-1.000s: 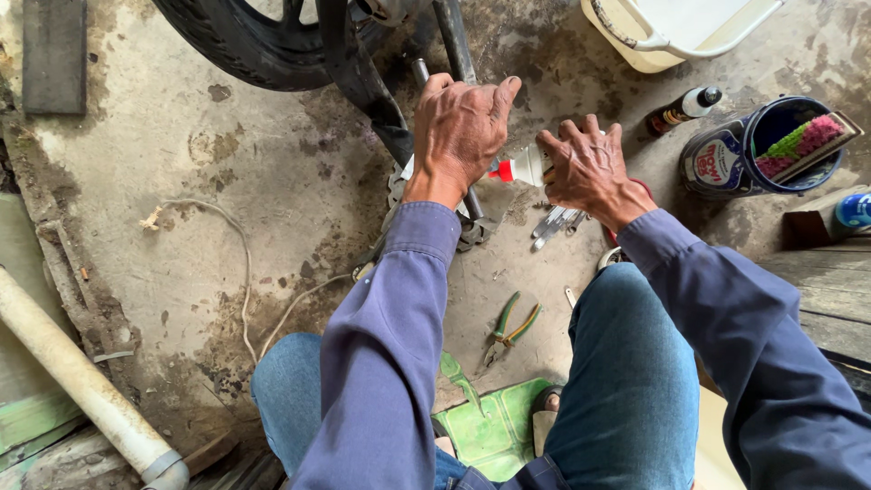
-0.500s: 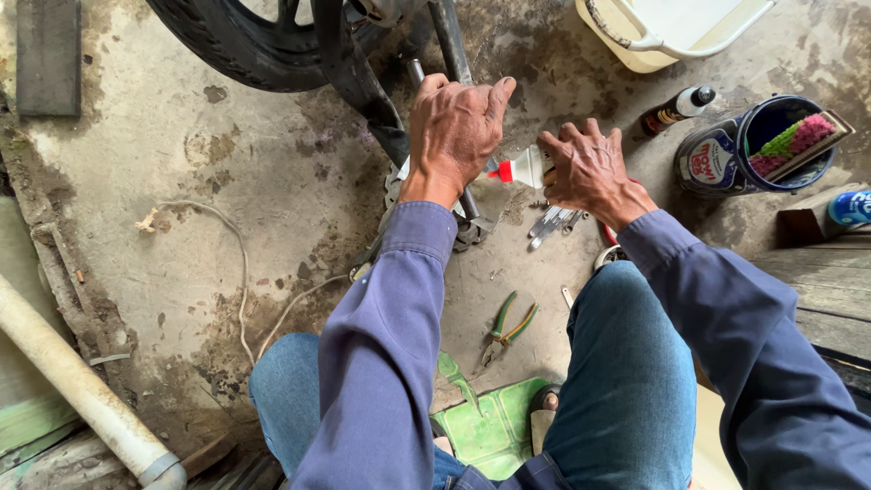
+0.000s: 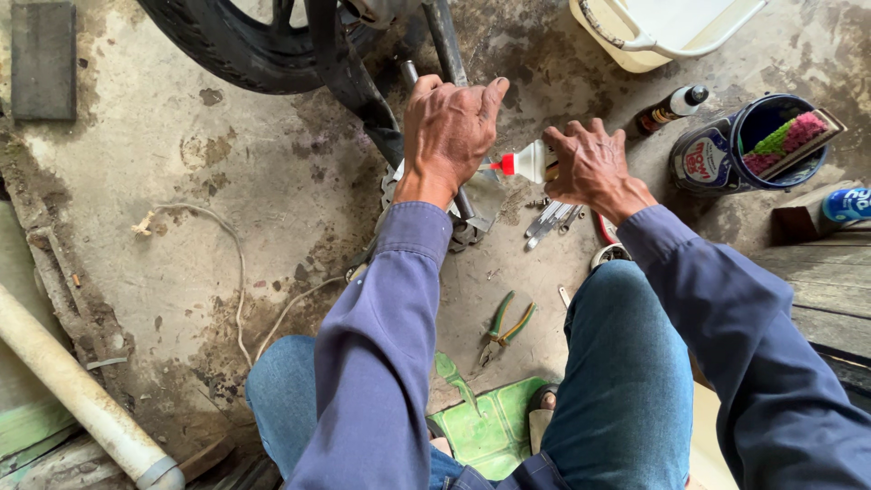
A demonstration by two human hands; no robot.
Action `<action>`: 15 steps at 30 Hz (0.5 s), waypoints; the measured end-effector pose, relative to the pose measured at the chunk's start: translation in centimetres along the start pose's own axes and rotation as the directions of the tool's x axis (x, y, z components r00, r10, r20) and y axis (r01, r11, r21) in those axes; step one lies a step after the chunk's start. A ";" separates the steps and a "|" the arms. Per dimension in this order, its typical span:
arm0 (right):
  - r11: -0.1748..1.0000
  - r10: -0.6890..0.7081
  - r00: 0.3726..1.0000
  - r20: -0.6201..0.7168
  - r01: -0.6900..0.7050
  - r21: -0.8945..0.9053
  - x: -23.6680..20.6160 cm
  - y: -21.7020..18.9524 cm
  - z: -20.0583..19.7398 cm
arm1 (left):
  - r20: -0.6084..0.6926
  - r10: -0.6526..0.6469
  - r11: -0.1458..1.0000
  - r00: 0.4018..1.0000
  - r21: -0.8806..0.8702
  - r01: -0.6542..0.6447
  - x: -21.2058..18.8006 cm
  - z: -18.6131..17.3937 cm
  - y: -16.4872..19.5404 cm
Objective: The person sits on the floor beside a parked motorcycle and works on the rear wheel and swingarm area using a wrench, repeatedly turning a fastener. They briefly pick up a small bottle and apply liquid to the area, then resume turning the wrench by hand.
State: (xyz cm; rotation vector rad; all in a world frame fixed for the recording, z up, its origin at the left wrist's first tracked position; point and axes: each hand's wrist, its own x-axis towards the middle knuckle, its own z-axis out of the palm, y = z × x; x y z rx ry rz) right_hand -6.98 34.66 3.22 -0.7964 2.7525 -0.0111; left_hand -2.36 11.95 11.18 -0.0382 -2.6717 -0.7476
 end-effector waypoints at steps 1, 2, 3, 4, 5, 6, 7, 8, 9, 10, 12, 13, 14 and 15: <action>1.000 -0.006 1.000 -0.008 0.006 -0.012 0.0 -0.1 0.0 | -0.004 -0.001 1.000 1.000 0.003 0.001 0.0 0.0 0.1; 1.000 -0.013 1.000 -0.015 0.013 -0.024 0.0 -0.2 0.1 | -0.007 -0.003 1.000 1.000 0.008 0.003 -0.1 0.0 0.1; 1.000 -0.010 1.000 -0.022 0.009 -0.023 0.1 -0.3 0.1 | -0.006 0.002 1.000 1.000 0.007 -0.002 -0.1 0.0 0.1; 1.000 -0.007 1.000 -0.029 0.006 -0.023 0.1 -0.4 0.2 | -0.004 0.007 1.000 1.000 0.006 -0.007 -0.1 0.0 0.2; 1.000 -0.003 0.999 -0.034 0.002 -0.022 0.0 -0.4 0.2 | -0.003 0.011 1.000 1.000 0.005 -0.011 -0.1 0.0 0.2; 1.000 0.001 1.000 -0.027 -0.002 -0.030 0.0 -0.5 0.3 | -0.002 0.006 1.000 1.000 0.006 -0.006 -0.1 0.0 0.2; 0.999 0.005 1.000 -0.020 -0.006 -0.038 0.0 -0.5 0.3 | 0.000 0.001 1.000 1.000 0.008 -0.001 -0.1 0.0 0.2; 0.999 0.009 1.000 -0.010 -0.009 -0.045 0.0 -0.5 0.3 | 0.004 -0.007 1.000 1.000 0.009 0.007 -0.2 0.0 0.2; 0.999 -0.007 1.000 -0.031 0.006 -0.033 -0.1 -0.5 0.3 | -0.004 -0.002 1.000 1.000 0.009 0.002 -0.2 0.1 0.2; 1.000 -0.023 0.998 -0.051 0.022 -0.022 -0.2 -0.4 0.4 | -0.012 0.003 1.000 1.000 0.009 -0.002 -0.2 0.1 0.2; 0.999 -0.040 0.996 -0.081 0.041 0.009 -0.2 -0.2 0.3 | -0.017 0.006 1.000 1.000 0.011 -0.006 -0.1 0.1 0.2; 0.999 -0.041 0.995 -0.088 0.044 0.029 -0.2 -0.1 0.4 | -0.012 0.005 1.000 1.000 0.011 -0.005 0.0 0.1 0.2; 0.998 -0.042 0.995 -0.092 0.046 0.050 -0.3 0.0 0.4 | -0.004 0.002 1.000 1.000 0.010 -0.002 -0.1 0.1 0.2; 0.997 -0.006 1.000 -0.019 0.007 0.072 -0.2 0.2 0.5 | 0.004 0.001 1.000 1.000 0.012 -0.001 -0.1 0.1 0.3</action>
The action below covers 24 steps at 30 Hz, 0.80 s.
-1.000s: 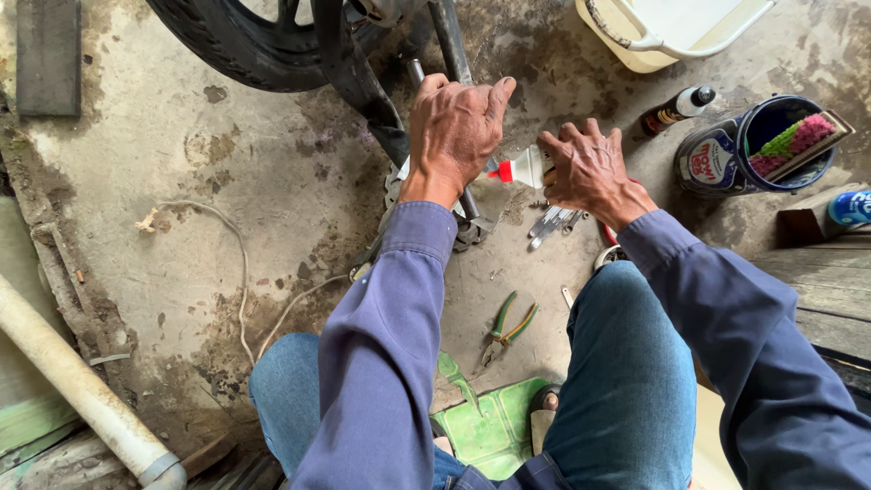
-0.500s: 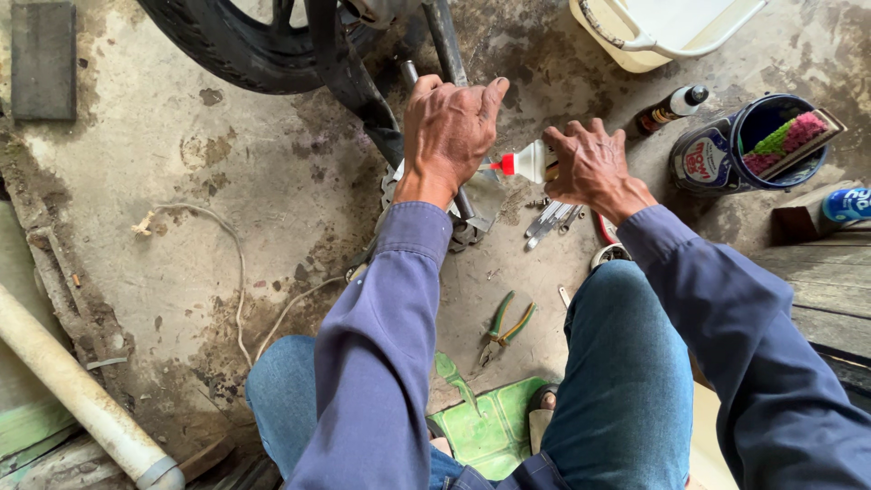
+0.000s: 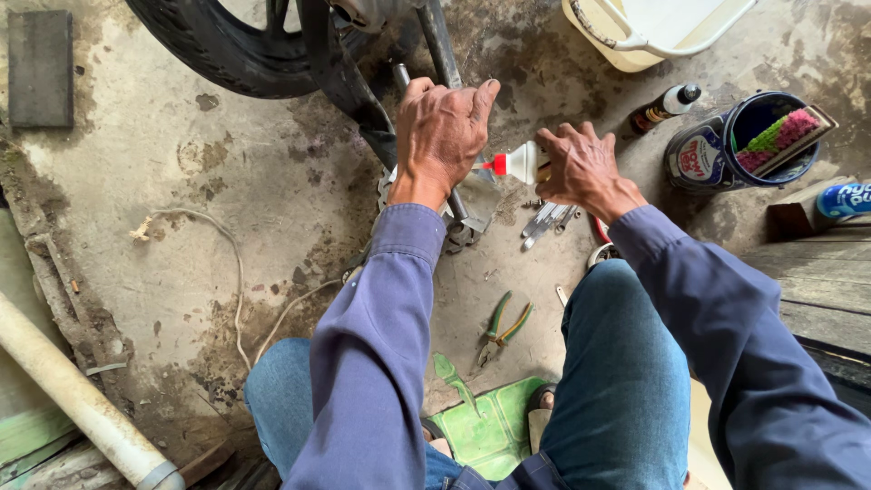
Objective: The person sits on the floor beside a parked motorcycle and works on the rear wheel and swingarm area using a wrench, repeatedly turning a fastener. They briefly pick up a small bottle and apply liquid to the area, then resume turning the wrench by hand.
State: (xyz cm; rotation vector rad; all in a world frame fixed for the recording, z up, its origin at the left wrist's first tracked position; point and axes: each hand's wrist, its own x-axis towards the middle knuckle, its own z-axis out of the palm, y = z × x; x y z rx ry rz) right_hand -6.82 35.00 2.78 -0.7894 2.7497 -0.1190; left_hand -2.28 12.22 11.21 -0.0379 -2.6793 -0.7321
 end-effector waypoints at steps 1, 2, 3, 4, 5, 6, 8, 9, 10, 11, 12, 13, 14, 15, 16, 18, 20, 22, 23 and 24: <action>0.999 0.039 0.997 0.069 -0.040 0.019 0.1 0.3 0.0 | 0.005 0.000 1.000 1.000 0.003 0.000 0.0 0.0 0.0; 0.996 0.074 0.988 0.138 -0.079 0.035 0.2 0.7 0.2 | 0.010 -0.001 1.000 1.000 0.008 0.001 0.1 -0.1 0.0; 0.995 0.040 0.993 0.109 -0.049 0.082 0.3 1.1 0.5 | 0.023 -0.003 1.000 1.000 0.003 0.003 0.1 -0.1 -0.1; 0.992 0.009 0.997 0.079 -0.019 0.128 0.1 1.9 0.7 | 0.038 -0.004 1.000 0.999 -0.004 0.004 0.1 -0.1 -0.1; 0.985 -0.020 0.999 0.047 0.011 0.171 -0.1 3.0 1.0 | 0.053 -0.003 1.000 0.999 -0.011 0.004 0.1 -0.1 -0.1; 0.977 -0.041 0.999 0.034 0.033 0.208 -0.1 4.0 1.5 | 0.023 0.014 1.000 1.000 -0.025 -0.013 0.2 -0.1 -0.1; 0.959 -0.074 0.997 0.002 0.070 0.275 -0.2 6.4 2.7 | -0.037 0.053 0.997 0.998 -0.061 -0.055 0.3 0.0 -0.1; 0.938 0.000 1.000 0.014 -0.005 0.346 -0.3 8.2 3.1 | -0.027 0.048 0.996 0.998 -0.070 -0.050 0.6 0.1 -0.1; 0.906 0.068 0.997 0.035 -0.076 0.416 -0.7 9.7 3.8 | -0.015 0.038 0.996 0.999 -0.076 -0.039 0.7 0.0 -0.1; 0.863 0.129 0.990 0.064 -0.144 0.484 -1.1 11.1 4.5 | 0.000 0.023 0.997 1.000 -0.079 -0.023 0.6 -0.1 -0.1; 0.789 0.218 0.974 0.059 -0.211 0.577 -1.4 12.6 5.0 | 0.005 0.026 0.997 1.000 -0.070 -0.025 0.8 -0.1 0.0; 0.700 0.302 0.951 0.066 -0.268 0.662 -1.8 14.0 5.5 | 0.012 0.026 0.998 1.000 -0.059 -0.025 0.8 -0.2 0.1; 0.595 0.381 0.921 0.086 -0.315 0.739 -2.4 15.3 6.0 | 0.021 0.023 0.999 1.000 -0.048 -0.022 0.8 -0.2 0.2; 0.609 0.429 0.903 0.019 -0.305 0.733 -3.1 16.6 6.4 | 0.029 0.017 0.999 0.999 -0.051 -0.016 0.8 -0.3 0.3; 0.623 0.473 0.879 -0.049 -0.294 0.725 -3.9 17.7 6.7 | 0.036 0.012 0.998 0.999 -0.054 -0.010 0.9 -0.3 0.4; 0.635 0.553 0.819 -0.156 -0.292 0.715 -5.2 18.8 7.7 | 0.046 0.005 0.999 0.999 -0.048 -0.003 0.8 -0.3 0.6; 0.634 0.622 0.744 -0.244 -0.295 0.715 -5.6 19.2 8.6 | 0.038 0.012 1.000 0.999 -0.028 -0.011 1.0 -0.3 0.6; 0.625 0.650 0.705 -0.285 -0.283 0.727 -5.6 19.0 9.6 | 0.060 0.004 1.000 0.998 -0.025 -0.003 1.1 -0.1 0.6; 0.622 0.662 0.685 -0.304 -0.275 0.733 -5.4 18.8 10.0 | 0.070 0.000 1.000 0.998 -0.022 0.002 1.2 0.0 0.6; 0.614 0.675 0.659 -0.333 -0.251 0.748 -5.2 18.5 10.3 | 0.064 0.008 1.000 0.998 -0.015 -0.007 1.2 0.0 0.6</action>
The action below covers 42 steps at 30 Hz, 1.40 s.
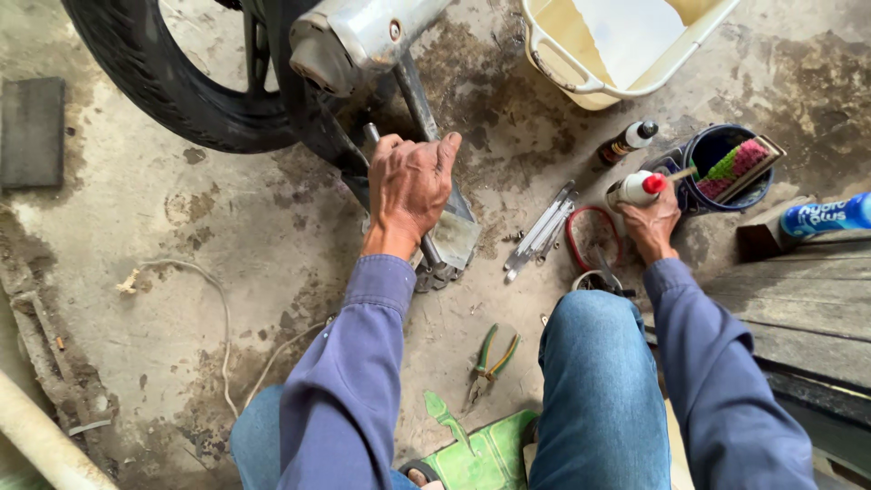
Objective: The person sits on the floor beside a parked motorcycle and works on the rear wheel and swingarm area using a wrench, repeatedly turning a fastener. They briefly pick up a small bottle and apply liquid to the area, then resume turning the wrench by hand.
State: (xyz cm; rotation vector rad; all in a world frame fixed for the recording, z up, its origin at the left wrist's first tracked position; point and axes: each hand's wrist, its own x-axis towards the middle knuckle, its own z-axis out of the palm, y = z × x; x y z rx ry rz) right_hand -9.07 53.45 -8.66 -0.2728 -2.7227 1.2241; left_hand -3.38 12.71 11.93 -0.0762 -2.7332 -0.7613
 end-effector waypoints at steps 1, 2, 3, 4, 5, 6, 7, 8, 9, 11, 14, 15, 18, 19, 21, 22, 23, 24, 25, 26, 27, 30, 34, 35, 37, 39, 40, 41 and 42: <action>1.000 -0.008 0.999 -0.039 0.009 0.030 -0.1 0.0 0.4 | -0.008 0.006 1.000 1.000 0.008 -0.006 0.0 0.0 0.0; 0.998 -0.017 0.997 -0.079 0.022 0.061 0.0 -0.2 0.9 | -0.018 0.014 1.000 1.000 0.018 -0.014 0.1 0.1 0.0; 0.997 0.021 0.995 -0.095 -0.014 0.078 0.1 -0.4 1.3 | -0.033 0.029 1.000 0.999 -0.002 -0.029 0.4 0.1 0.0; 0.994 0.064 0.993 -0.104 -0.054 0.094 -0.1 -0.5 1.7 | -0.043 0.037 0.999 0.998 -0.021 -0.038 0.4 0.1 0.1; 0.989 0.108 0.989 -0.104 -0.097 0.110 -0.3 -0.6 2.1 | -0.051 0.040 0.998 0.998 -0.037 -0.042 0.2 -0.1 0.1; 0.988 0.120 0.988 -0.097 -0.109 0.108 -0.4 -0.7 2.4 | -0.033 0.010 0.999 0.999 -0.041 -0.011 0.2 -0.2 0.1; 0.987 0.132 0.987 -0.095 -0.121 0.107 -0.6 -0.7 2.7 | -0.016 -0.016 0.999 1.000 -0.047 0.015 0.2 -0.3 0.1; 0.985 0.147 0.985 -0.094 -0.138 0.101 -0.8 -0.7 2.7 | 0.006 -0.042 0.997 0.999 -0.057 0.043 0.2 -0.4 0.1; 0.979 0.194 0.977 -0.092 -0.186 0.087 -1.0 -0.8 2.7 | 0.005 -0.046 0.998 0.999 -0.047 0.046 0.1 -0.5 0.1; 0.957 0.288 0.952 -0.106 -0.284 0.055 -1.5 -1.0 2.3 | 0.008 -0.042 0.998 0.999 -0.038 0.042 0.1 -0.5 0.2; 0.783 0.549 0.742 0.384 -0.617 0.072 -2.0 -2.2 0.7 | -0.002 -0.017 1.000 1.000 -0.015 0.017 0.0 -0.6 0.1; 0.855 0.477 0.793 0.379 -0.519 0.010 -2.6 -3.5 0.4 | 0.001 -0.026 1.000 1.000 -0.011 0.026 -0.2 -0.6 0.1; 0.971 0.166 0.888 0.428 -0.224 0.088 -3.9 -10.8 1.0 | -0.012 -0.036 0.999 0.999 -0.009 0.036 -0.4 -1.1 0.1; 0.951 0.095 0.863 0.497 -0.226 0.212 -4.6 -14.0 1.4 | -0.015 -0.042 0.999 0.999 -0.024 0.042 -0.6 -1.4 0.2; 0.856 -0.002 0.755 0.656 -0.337 0.391 -6.9 -20.8 2.5 | -0.021 -0.051 0.998 0.998 -0.037 0.050 -0.6 -2.0 0.4; 0.857 0.041 0.703 0.710 -0.390 0.336 -8.3 -24.2 3.1 | -0.017 -0.059 0.998 0.998 -0.035 0.059 -0.7 -2.4 0.5; 0.855 0.087 0.647 0.757 -0.439 0.277 -9.7 -27.4 3.7 | -0.011 -0.067 0.997 0.998 -0.034 0.067 -0.7 -2.7 0.6; 0.842 0.052 0.607 0.793 -0.454 0.292 -11.1 -30.1 3.9 | 0.060 -0.120 0.979 0.991 -0.158 0.128 -0.4 -3.2 0.5; 0.828 0.018 0.564 0.826 -0.472 0.304 -12.5 -32.5 4.2 | 0.141 -0.160 0.942 0.977 -0.273 0.194 -0.1 -3.8 0.3; 0.807 -0.001 0.596 0.803 -0.474 0.352 -13.8 -34.4 4.6 | 0.235 -0.195 0.884 0.952 -0.378 0.274 -0.2 -4.4 0.1; 0.787 -0.022 0.625 0.781 -0.471 0.399 -14.8 -35.9 5.3 | 0.268 -0.218 0.835 0.938 -0.446 0.321 -0.4 -4.8 0.0; 0.831 0.030 0.709 0.705 -0.410 0.377 -16.2 -37.3 7.0 | 0.323 -0.240 0.720 0.915 -0.573 0.391 -0.3 -6.0 -0.7; 0.873 -0.394 0.882 0.261 0.269 0.408 -17.1 -35.4 10.7 | 0.297 -0.144 0.767 0.944 -0.570 0.296 -0.1 -6.2 -1.2; 0.888 -0.437 0.854 0.283 0.359 0.288 -16.9 -34.8 11.5 | 0.285 -0.107 0.790 0.953 -0.558 0.256 -0.2 -6.2 -1.4; 0.856 -0.497 0.800 0.336 0.515 0.039 -16.5 -33.9 12.5 | 0.312 -0.150 0.801 0.938 -0.517 0.300 -0.5 -6.0 -1.7; 0.922 -0.384 0.860 0.337 0.335 0.196 -16.5 -33.5 12.7 | 0.301 -0.155 0.827 0.941 -0.482 0.290 -0.1 -5.8 -1.8; 0.935 -0.318 0.880 0.352 0.231 0.268 -16.9 -33.4 12.5 | 0.295 -0.149 0.842 0.944 -0.464 0.277 -0.3 -5.7 -1.9; 0.925 -0.340 0.880 0.332 0.248 0.290 -17.2 -33.5 12.2 | 0.293 -0.145 0.855 0.945 -0.443 0.268 -0.6 -5.5 -1.9; 0.912 -0.363 0.879 0.307 0.268 0.312 -17.6 -33.8 11.8 | 0.282 -0.139 0.878 0.949 -0.407 0.250 -0.7 -5.3 -1.9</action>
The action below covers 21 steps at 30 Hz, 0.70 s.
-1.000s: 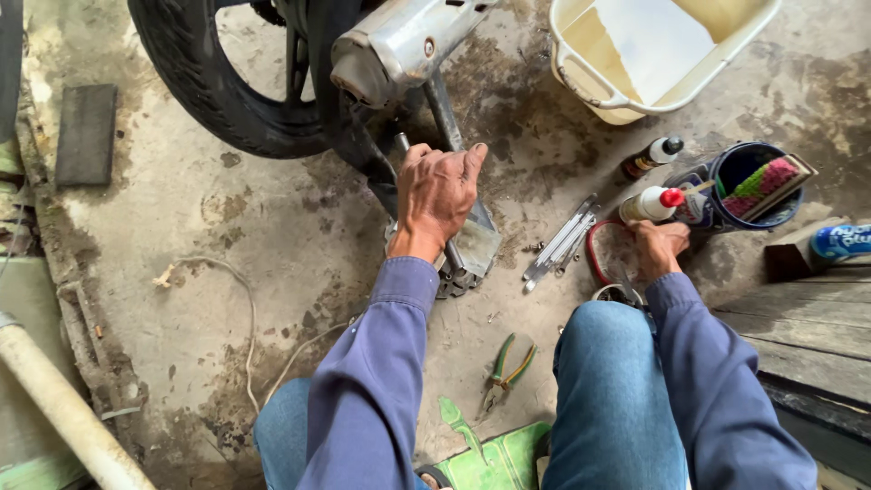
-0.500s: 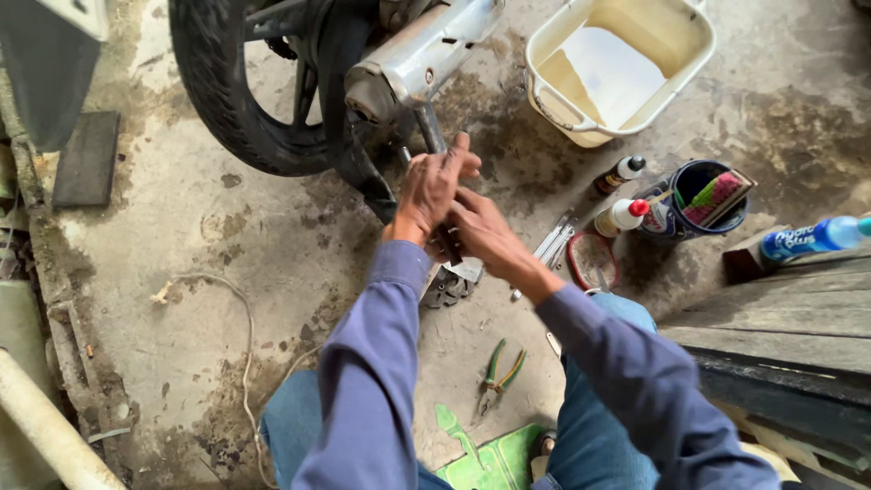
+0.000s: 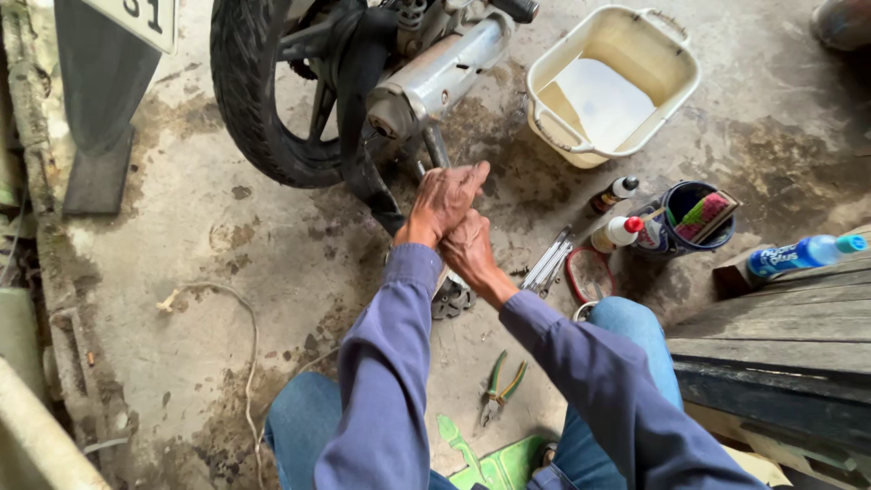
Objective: The person sits on the floor beside a parked motorcycle and works on the rear wheel and swingarm area using a wrench, repeatedly turning a fastener. They briefly pick up a small bottle and apply liquid to the area, then resume turning the wrench by hand.
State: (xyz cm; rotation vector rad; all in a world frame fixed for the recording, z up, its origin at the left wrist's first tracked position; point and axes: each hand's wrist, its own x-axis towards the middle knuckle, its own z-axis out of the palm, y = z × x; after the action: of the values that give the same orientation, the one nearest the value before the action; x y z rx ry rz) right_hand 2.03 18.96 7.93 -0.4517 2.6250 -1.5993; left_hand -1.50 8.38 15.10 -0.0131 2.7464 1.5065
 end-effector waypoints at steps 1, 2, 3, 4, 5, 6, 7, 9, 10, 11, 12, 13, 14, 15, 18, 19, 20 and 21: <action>0.999 -0.036 0.999 -0.024 0.036 0.015 -0.2 -0.5 -0.2 | -0.010 0.020 0.999 1.000 0.049 -0.019 0.1 0.2 -0.1; 0.999 -0.049 0.998 -0.028 0.049 0.006 -0.3 -1.1 -0.4 | -0.020 0.038 0.994 0.999 0.099 -0.036 0.1 0.3 -0.2; 0.998 -0.061 0.998 -0.027 0.061 -0.003 -0.5 -1.6 -0.6 | -0.026 0.066 0.993 0.998 0.097 -0.063 0.0 0.5 -0.4; 0.997 -0.079 0.996 -0.030 0.078 -0.011 -0.4 -2.1 -0.8 | -0.034 0.098 0.991 0.995 0.099 -0.095 0.2 0.6 -0.5; 0.997 -0.076 0.996 -0.042 0.077 0.015 -0.4 -2.6 -0.9 | -0.041 0.130 0.987 0.991 0.099 -0.126 0.3 0.7 -0.7; 0.997 -0.070 0.996 -0.053 0.072 0.041 -0.6 -2.9 -1.0 | -0.039 0.138 0.983 0.990 0.126 -0.133 0.4 1.0 -1.0; 0.996 -0.061 0.996 -0.064 0.066 0.068 -0.6 -3.1 -1.2 | -0.036 0.145 0.979 0.989 0.152 -0.138 0.5 1.2 -1.2; 0.999 -0.025 0.998 -0.051 0.027 0.030 -0.8 -3.2 -1.3 | -0.036 0.240 0.945 0.970 0.236 -0.225 0.5 1.6 -1.8; 1.000 -0.007 0.999 -0.042 0.008 0.010 -1.0 -3.2 -1.3 | -0.039 0.328 0.908 0.944 0.290 -0.304 0.4 1.8 -2.1; 0.999 -0.014 0.999 -0.048 0.015 0.028 -1.1 -3.2 -1.3 | -0.037 0.415 0.860 0.909 0.343 -0.378 0.4 1.9 -2.4; 0.999 -0.023 0.998 -0.053 0.026 0.045 -1.2 -3.2 -1.3 | -0.046 0.394 0.874 0.918 0.328 -0.359 0.4 2.0 -2.5; 0.998 -0.033 0.998 -0.057 0.036 0.060 -1.3 -3.1 -1.3 | -0.056 0.372 0.888 0.927 0.312 -0.338 0.4 2.1 -2.6; 0.996 -0.042 0.997 -0.059 0.046 0.071 -1.3 -3.2 -1.3 | -0.065 0.353 0.900 0.933 0.296 -0.320 0.4 2.2 -2.5; 0.995 -0.053 0.996 -0.066 0.059 0.079 -1.3 -3.2 -1.3 | -0.054 0.320 0.912 0.946 0.290 -0.291 0.6 2.1 -2.4; 0.985 -0.102 0.990 -0.092 0.114 0.133 -1.4 -3.5 -1.5 | -0.031 0.226 0.941 0.974 0.264 -0.210 0.4 2.0 -1.7; 0.978 -0.123 0.987 -0.101 0.138 0.158 -1.3 -3.6 -1.6 | -0.036 0.205 0.949 0.978 0.253 -0.189 0.3 1.9 -1.4; 0.973 -0.134 0.985 -0.105 0.151 0.173 -1.3 -3.7 -1.6 | -0.038 0.180 0.956 0.983 0.242 -0.165 0.2 1.8 -1.2; 0.968 -0.145 0.984 -0.107 0.163 0.189 -1.3 -3.8 -1.7 | -0.044 0.198 0.955 0.979 0.235 -0.182 0.1 1.6 -0.9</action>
State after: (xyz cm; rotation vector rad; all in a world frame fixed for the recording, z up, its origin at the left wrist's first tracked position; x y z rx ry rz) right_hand 3.87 19.14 11.89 -0.5967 2.5131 -1.9503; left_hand -1.57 9.26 13.45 0.2123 3.0362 1.2317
